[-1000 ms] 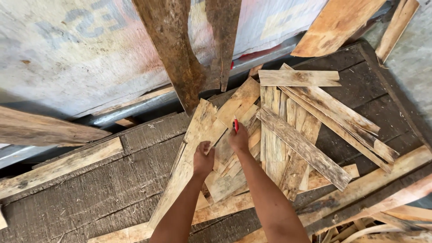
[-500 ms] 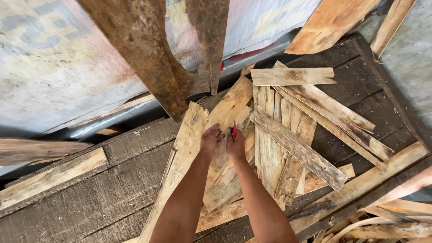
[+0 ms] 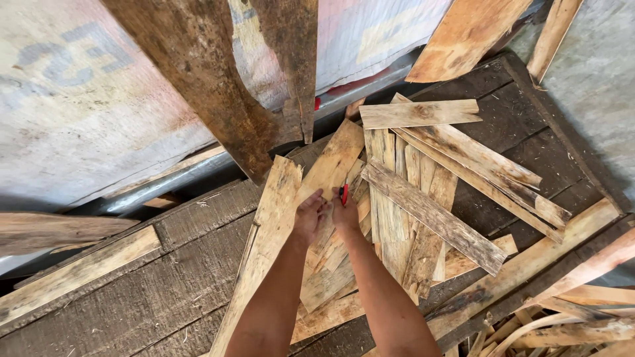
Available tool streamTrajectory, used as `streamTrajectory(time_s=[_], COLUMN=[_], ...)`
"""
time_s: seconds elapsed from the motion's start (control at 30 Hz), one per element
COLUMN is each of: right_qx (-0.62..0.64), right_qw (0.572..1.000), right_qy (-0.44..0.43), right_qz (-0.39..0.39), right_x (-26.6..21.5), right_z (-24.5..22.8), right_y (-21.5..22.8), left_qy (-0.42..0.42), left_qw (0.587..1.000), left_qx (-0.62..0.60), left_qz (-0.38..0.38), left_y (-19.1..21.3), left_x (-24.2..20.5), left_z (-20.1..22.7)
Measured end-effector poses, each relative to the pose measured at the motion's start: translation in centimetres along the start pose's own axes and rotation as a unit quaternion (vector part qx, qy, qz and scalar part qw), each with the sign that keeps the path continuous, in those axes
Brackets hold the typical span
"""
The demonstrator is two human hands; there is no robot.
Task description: Arranging, scoring, and cutting small strips of wood veneer to lay out a matching mosaic pattern on a substrate board.
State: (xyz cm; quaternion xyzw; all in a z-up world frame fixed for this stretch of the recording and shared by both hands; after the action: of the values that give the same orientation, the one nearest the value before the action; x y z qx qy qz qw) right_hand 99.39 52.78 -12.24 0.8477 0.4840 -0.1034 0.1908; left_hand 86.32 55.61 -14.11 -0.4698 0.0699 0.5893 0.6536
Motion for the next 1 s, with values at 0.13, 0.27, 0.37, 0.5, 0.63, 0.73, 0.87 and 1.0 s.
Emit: streamTrajectory(time_s=[0.13,0.27,0.37,0.5,0.63,0.73,0.87,1.0], right_qx=[-0.007,-0.075,-0.109,-0.08,-0.084,-0.127,-0.093,-0.006], right_qw=[1.0,0.995,0.992,0.997,0.993,0.987,0.995,0.997], right_qy=[0.02,-0.048,-0.002,0.016,0.069,0.068,-0.03,-0.078], right_qz=[0.003,-0.045,-0.062,-0.013,0.053,0.076,0.031,0.024], right_x=[-2.5,-8.6,-11.4,-12.5,-11.7,-12.4,-14.3,-14.6], right_z=[-1.2,-2.5,-0.8,1.4,4.3,3.1,1.0,2.3], right_y=[0.7,1.8,2.4,3.8,5.4,6.9,7.6,7.2], left_qy=[-0.006,-0.071,-0.131,-0.16,-0.042,-0.063,-0.137,-0.192], left_qw=[1.0,0.977,0.888,0.743,0.653,0.588,0.584,0.593], left_qx=[-0.002,0.2,0.425,0.644,0.755,0.806,0.8,0.782], left_qz=[0.006,0.036,0.121,0.091,0.039,0.03,0.008,-0.016], left_y=[3.9,5.6,4.8,-2.8,-3.4,-0.7,0.5,1.5], left_x=[-3.2,-8.8,-12.7,-18.1,-17.4,-14.6,-13.7,-13.4], left_z=[-1.8,-0.5,2.2,6.7,3.4,0.0,-0.2,-0.3])
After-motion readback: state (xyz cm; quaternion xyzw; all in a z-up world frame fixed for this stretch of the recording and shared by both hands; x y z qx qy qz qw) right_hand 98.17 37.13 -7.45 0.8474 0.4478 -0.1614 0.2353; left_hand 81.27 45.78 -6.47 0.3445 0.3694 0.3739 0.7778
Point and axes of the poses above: each hand's wrist, its own x-axis towards the middle knuckle, its own y-axis out of the back of the hand, z = x × y, the point moved 7 cm from there along x, towards the middle knuckle, and after that the axes turned 7 degrees about -x, right-handed, at the moved point
